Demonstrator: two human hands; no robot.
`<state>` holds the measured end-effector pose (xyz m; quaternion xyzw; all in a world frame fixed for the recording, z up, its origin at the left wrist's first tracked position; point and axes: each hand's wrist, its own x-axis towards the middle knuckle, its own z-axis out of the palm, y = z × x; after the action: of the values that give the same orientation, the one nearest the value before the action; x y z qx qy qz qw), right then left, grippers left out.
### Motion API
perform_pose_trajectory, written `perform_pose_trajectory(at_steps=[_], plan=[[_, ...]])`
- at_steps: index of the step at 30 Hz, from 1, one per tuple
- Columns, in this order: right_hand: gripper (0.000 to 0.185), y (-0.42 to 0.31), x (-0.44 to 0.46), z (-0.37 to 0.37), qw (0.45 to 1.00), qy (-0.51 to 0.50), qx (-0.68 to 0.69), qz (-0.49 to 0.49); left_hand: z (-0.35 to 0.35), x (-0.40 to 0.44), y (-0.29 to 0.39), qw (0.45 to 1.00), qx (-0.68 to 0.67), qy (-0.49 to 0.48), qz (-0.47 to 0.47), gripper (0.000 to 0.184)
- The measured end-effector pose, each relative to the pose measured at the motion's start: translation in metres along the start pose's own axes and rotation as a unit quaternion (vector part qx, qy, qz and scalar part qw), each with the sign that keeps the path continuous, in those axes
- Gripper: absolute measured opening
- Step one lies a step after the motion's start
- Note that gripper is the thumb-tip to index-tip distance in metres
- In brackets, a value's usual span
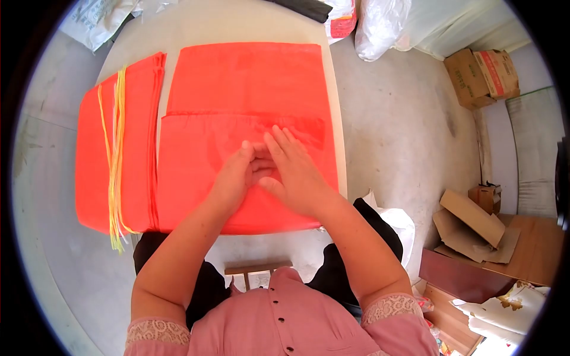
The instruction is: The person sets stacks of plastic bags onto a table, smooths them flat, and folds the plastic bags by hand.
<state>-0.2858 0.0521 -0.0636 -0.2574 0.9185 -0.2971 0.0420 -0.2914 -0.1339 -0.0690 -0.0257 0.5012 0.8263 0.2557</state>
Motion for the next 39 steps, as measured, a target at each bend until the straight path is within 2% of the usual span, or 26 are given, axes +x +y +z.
perform_pose_trajectory(at_steps=[10, 13, 14, 16, 19, 22, 28, 39], plan=[[0.088, 0.002, 0.000, -0.001, 0.999, -0.007, -0.045, 0.029, -0.003, -0.004, -0.003, 0.999, -0.019, 0.033, 0.031, 0.056], [0.087, 0.003, 0.000, 0.000, 0.998, -0.010, -0.060, 0.034, -0.007, -0.010, 0.011, 0.981, 0.170, 0.049, 0.077, 0.050], [0.087, 0.002, -0.001, -0.001, 0.997, -0.013, -0.062, 0.037, -0.013, -0.010, 0.012, 0.954, 0.275, 0.051, 0.110, 0.049], [0.086, 0.003, -0.002, -0.002, 0.997, -0.018, -0.064, 0.042, -0.028, -0.009, 0.016, 0.863, 0.472, 0.053, 0.172, 0.049], [0.085, 0.003, -0.002, -0.003, 0.995, -0.033, -0.082, 0.044, -0.032, -0.017, 0.024, 0.769, 0.614, 0.051, 0.173, 0.054], [0.083, 0.005, -0.002, -0.001, 0.994, -0.031, -0.102, 0.036, -0.033, -0.024, 0.029, 0.625, 0.759, 0.082, 0.162, 0.063], [0.081, 0.002, -0.003, 0.003, 0.991, -0.022, -0.127, 0.046, -0.051, -0.027, 0.035, 0.601, 0.783, 0.104, 0.120, 0.074], [0.079, -0.007, 0.001, -0.007, 0.984, -0.055, -0.151, 0.083, -0.064, -0.024, 0.045, 0.581, 0.799, 0.088, 0.129, 0.071]])
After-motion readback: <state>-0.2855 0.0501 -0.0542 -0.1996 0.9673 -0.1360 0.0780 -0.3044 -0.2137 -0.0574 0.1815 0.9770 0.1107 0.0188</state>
